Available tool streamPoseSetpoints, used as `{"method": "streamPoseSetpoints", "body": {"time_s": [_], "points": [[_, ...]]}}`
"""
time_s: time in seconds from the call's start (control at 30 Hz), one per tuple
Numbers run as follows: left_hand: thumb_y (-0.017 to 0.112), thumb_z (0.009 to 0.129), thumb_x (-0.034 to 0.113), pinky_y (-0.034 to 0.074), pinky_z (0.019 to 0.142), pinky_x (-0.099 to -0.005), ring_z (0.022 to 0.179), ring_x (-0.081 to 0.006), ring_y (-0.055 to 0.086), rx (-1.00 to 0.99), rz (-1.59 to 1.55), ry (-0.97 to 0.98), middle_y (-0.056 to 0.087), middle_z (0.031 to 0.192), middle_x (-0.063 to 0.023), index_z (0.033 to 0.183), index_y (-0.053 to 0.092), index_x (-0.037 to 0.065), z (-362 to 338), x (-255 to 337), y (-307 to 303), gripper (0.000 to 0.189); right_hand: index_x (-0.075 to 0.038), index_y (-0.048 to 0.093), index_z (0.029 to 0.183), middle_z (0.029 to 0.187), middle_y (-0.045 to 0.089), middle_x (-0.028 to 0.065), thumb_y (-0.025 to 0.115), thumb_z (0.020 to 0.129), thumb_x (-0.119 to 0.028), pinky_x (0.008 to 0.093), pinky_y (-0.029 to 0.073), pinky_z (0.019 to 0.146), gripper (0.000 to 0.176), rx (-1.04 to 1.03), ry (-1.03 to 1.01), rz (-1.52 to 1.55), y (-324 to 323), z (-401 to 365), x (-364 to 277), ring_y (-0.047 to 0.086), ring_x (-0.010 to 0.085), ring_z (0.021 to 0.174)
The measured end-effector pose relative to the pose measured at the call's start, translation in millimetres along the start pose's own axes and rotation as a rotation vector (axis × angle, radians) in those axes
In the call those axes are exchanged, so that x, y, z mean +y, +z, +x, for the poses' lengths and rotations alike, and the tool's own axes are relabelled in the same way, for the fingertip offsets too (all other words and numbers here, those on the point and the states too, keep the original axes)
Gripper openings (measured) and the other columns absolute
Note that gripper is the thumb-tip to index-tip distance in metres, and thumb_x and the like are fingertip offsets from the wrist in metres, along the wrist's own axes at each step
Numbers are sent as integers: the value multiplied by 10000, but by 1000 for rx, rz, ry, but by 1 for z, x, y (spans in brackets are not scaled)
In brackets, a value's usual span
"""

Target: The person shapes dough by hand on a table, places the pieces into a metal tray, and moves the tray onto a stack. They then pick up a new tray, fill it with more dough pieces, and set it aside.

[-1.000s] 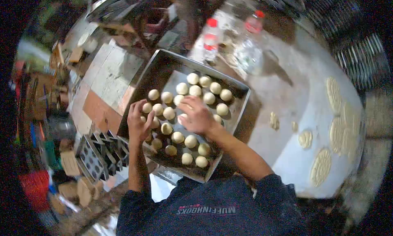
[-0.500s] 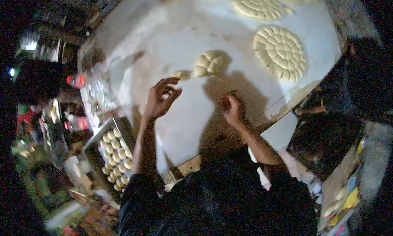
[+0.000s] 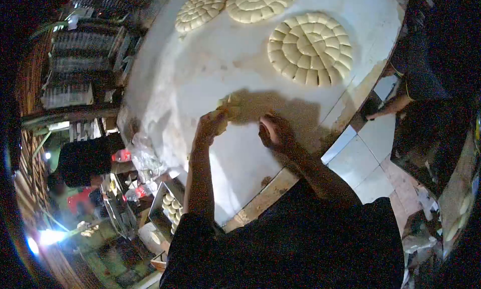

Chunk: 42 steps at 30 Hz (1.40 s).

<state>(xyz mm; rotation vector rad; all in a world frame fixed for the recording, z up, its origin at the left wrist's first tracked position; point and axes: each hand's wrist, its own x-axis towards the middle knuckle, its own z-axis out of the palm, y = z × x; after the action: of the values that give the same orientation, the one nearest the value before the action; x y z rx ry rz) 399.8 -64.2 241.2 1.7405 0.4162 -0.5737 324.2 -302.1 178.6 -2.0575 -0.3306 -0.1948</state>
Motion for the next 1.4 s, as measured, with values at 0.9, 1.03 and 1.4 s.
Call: {"method": "streamPoseSetpoints", "body": {"time_s": [0.9,1.03,1.4], "points": [[669,909,127,479,591,-236,733,-98,568,744,-684,748,566,860,-35,987,478,46,-289,-194,33,222,-55,475,1084,962,602,74,688,884,-179,303,517,724,317,-243,315,860,85,-140,-189,592,129,848],[559,974,256,497,629,-290,742,-142,585,931,-321,454,588,865,-92,1038,461,1,-272,-195,33,280,-102,484,1122,1038,554,62,660,845,-229,263,463,631,352,180,541,834,53,-94,-138,553,143,849],[763,731,343,364,918,-504,1037,-357,445,814,863,449,499,1089,-159,1028,579,76,-171,-231,-40,440,-57,477,794,855,438,150,657,748,-201,472,357,770,235,-244,-606,-387,-65,33,17,434,357,857]]}}
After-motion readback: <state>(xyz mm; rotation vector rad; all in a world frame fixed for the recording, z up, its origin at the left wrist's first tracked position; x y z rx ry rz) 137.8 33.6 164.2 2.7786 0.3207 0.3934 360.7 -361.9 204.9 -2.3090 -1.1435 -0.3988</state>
